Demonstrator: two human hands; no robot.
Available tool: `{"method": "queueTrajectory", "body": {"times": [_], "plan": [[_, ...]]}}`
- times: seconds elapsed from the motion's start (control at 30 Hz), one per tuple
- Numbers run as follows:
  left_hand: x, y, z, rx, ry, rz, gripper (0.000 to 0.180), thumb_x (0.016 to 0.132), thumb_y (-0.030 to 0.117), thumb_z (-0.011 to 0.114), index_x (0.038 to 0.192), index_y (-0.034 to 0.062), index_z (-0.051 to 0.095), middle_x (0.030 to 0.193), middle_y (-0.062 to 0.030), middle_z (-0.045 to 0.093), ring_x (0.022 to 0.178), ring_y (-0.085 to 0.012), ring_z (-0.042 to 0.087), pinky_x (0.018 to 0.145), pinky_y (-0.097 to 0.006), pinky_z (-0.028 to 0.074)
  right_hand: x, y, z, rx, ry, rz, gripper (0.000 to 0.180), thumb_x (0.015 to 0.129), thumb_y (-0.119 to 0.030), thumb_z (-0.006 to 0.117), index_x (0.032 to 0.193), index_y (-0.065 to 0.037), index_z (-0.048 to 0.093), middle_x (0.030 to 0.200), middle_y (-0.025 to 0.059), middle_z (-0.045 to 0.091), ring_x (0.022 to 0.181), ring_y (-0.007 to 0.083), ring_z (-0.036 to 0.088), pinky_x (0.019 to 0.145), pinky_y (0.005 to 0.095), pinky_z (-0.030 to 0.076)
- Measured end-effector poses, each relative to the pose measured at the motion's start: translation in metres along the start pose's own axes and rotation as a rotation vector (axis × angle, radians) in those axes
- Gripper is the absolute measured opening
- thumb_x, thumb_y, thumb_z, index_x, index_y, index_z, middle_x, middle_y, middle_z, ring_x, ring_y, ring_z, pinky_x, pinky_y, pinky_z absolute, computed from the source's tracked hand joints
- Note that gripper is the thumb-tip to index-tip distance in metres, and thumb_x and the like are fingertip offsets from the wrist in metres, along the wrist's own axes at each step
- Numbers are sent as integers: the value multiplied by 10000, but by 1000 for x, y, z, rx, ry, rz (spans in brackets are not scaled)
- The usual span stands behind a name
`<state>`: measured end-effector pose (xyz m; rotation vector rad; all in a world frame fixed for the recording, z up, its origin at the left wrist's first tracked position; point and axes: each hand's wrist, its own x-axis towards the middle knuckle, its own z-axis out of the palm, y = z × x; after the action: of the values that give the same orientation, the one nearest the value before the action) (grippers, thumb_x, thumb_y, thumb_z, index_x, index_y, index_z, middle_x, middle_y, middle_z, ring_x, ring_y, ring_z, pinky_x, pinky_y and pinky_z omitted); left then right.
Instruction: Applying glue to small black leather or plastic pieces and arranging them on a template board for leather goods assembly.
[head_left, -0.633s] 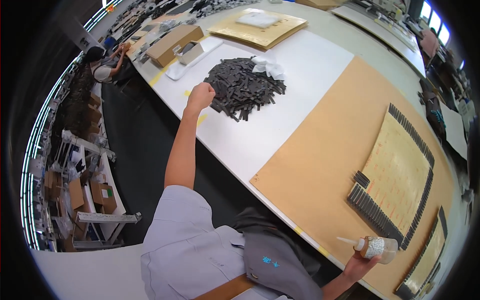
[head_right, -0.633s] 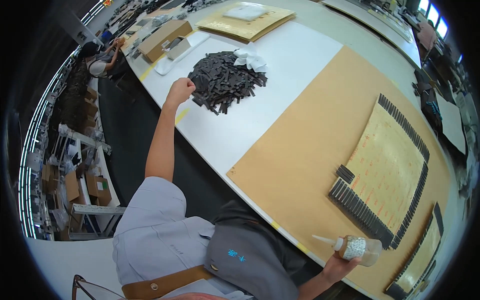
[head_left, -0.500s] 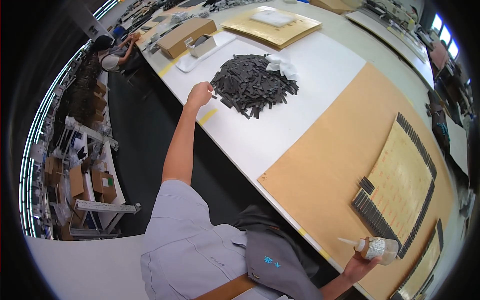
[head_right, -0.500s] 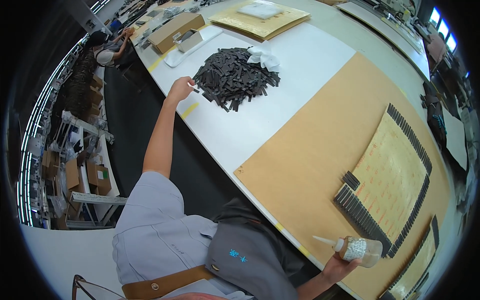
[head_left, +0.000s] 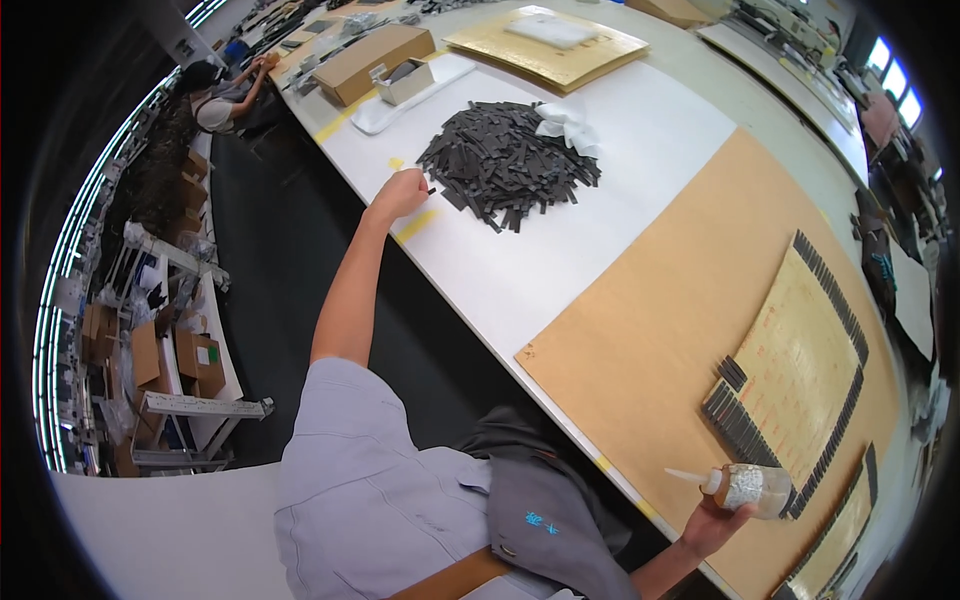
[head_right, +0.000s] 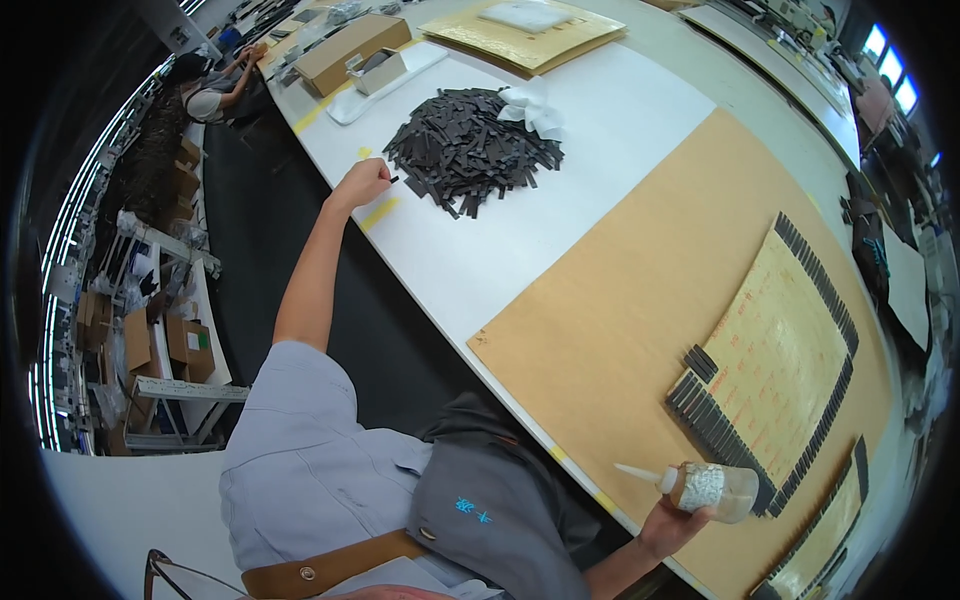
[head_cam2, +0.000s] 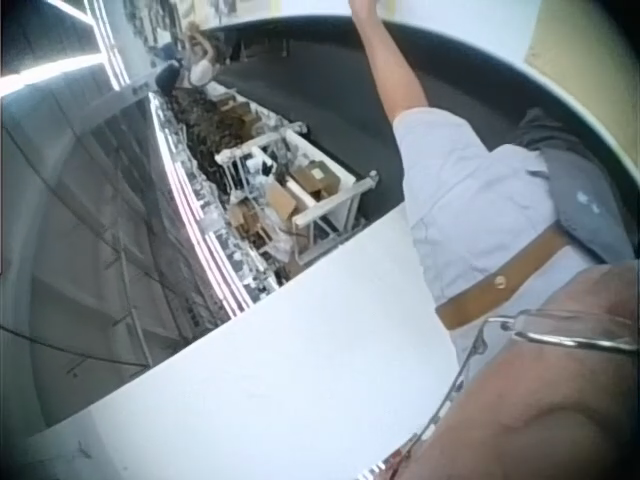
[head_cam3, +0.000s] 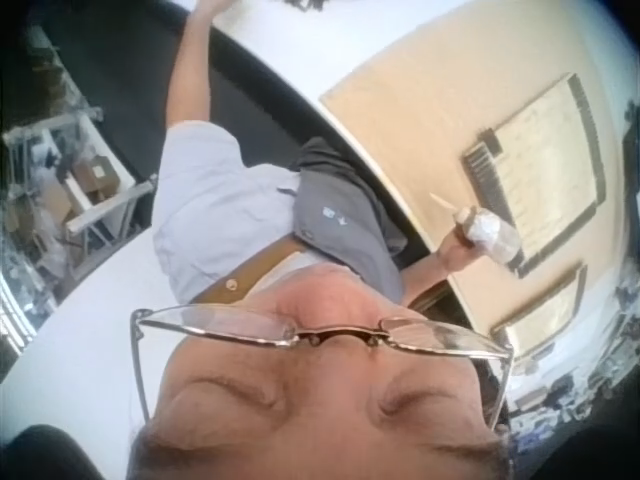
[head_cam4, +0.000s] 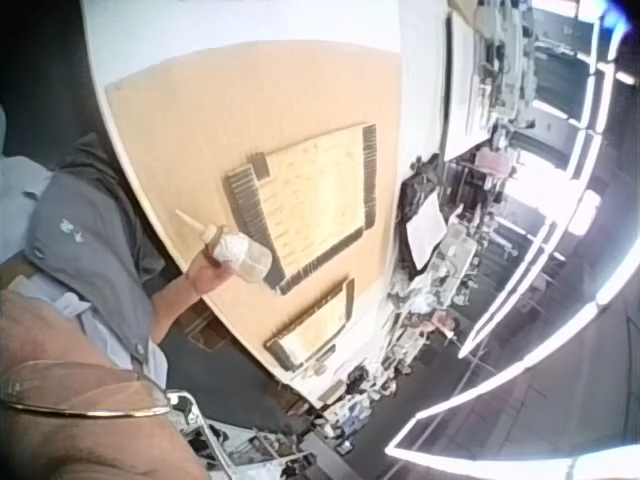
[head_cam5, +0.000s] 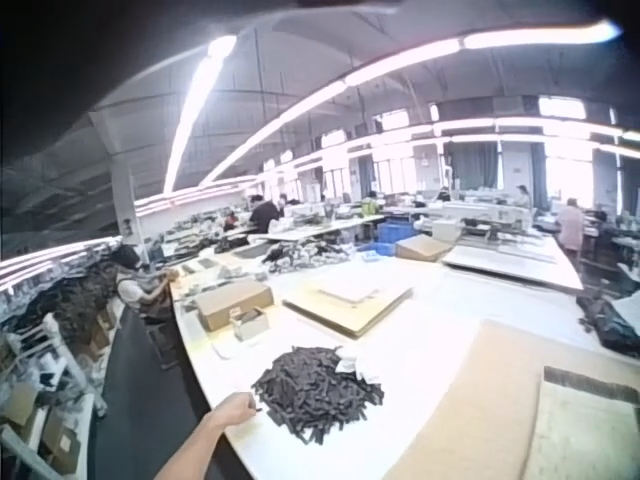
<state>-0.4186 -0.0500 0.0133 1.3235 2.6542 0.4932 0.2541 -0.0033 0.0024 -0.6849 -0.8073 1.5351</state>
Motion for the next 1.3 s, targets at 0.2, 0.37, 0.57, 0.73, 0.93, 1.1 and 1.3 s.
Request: {"method": "queueTrajectory", "body": {"times": [0.2,0.37,0.57,0.73,0.93,1.1,1.3], "plan": [[-71,177,12,-726,-241,157,171,801,77,583,933,-29,608,741,-37,591,659,-78,518,588,-229,422,2,6,9,31,18,-32,648,851,-476,528,1310,-57,343,1200,125,516,1088,280,519,918,415,430],[-107,276,72,-907,-491,288,123,813,70,573,885,-29,585,653,-6,534,610,-75,517,553,-230,425,7,1,26,41,-28,-39,673,827,-481,563,1304,-58,346,1199,127,509,1094,301,508,924,456,434],[-136,304,114,-604,-526,417,74,782,58,576,807,-3,544,733,-57,545,667,-170,564,599,-294,453,-1,-12,18,-14,56,-88,660,837,-486,544,1304,-67,340,1193,110,502,1077,306,516,916,467,445],[-138,300,112,-237,-293,666,85,748,48,588,800,0,540,840,-111,534,728,-276,549,657,-352,453,1,-16,11,21,88,-97,629,862,-461,519,1311,-65,323,1208,109,493,1089,312,512,917,472,444],[-141,313,107,-301,-563,585,80,779,57,588,823,-6,566,773,-75,575,675,-194,546,632,-307,442,9,-14,15,75,64,-64,613,867,-437,524,1308,-60,325,1210,105,493,1084,317,519,910,475,453],[-165,326,93,-908,-1253,262,142,825,108,593,906,-9,602,726,21,530,693,-47,471,629,-201,386,9,-15,19,15,53,-46,566,880,-404,521,1289,-52,352,1206,104,504,1089,277,528,870,465,486],[-185,333,104,-977,-1357,287,128,822,115,594,864,-6,601,740,22,543,681,-46,452,619,-201,376,10,-11,17,-21,100,-55,577,861,-396,555,1271,-33,373,1184,111,522,1074,273,541,849,465,498]]}}
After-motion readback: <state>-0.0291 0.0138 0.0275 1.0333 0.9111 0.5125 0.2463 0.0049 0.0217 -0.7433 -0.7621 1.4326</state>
